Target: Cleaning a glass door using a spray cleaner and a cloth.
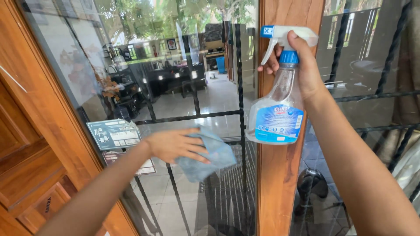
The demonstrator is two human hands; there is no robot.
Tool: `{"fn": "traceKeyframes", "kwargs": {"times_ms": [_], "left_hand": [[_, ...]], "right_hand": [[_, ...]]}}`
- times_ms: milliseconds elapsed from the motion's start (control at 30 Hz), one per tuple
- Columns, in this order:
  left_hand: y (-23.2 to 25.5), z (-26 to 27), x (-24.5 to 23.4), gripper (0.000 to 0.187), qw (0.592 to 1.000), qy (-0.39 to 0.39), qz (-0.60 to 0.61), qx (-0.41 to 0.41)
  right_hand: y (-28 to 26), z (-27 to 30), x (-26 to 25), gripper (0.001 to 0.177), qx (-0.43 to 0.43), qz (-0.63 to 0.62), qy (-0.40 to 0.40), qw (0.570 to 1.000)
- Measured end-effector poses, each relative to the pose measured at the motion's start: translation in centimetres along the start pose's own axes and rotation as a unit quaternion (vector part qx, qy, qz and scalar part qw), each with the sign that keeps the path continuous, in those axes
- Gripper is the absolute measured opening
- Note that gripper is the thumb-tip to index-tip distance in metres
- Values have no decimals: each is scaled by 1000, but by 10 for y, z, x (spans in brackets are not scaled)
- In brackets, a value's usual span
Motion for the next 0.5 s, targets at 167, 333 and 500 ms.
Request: {"fn": "traceKeyframes", "kwargs": {"times_ms": [167,333,500], "left_hand": [[-79,82,-96,78,973,76,-92,-199],[-114,150,-103,75,790,224,-44,-569],[-91,135,-65,82,642,340,-24,-687]], "right_hand": [[6,0,-7,44,1,0,2,1000],[9,3,-14,47,-19,15,-7,1000],[10,4,-24,49,-30,11,-15,999]]}}
Point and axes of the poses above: each hand's wrist, its own z-axis away from the middle knuckle, its own x-axis out of the palm, y = z × x, the point moved 7 cm from there along -z, towards the middle knuckle, and after that the axes turned 4 degrees about -y, right-handed, at the moved point
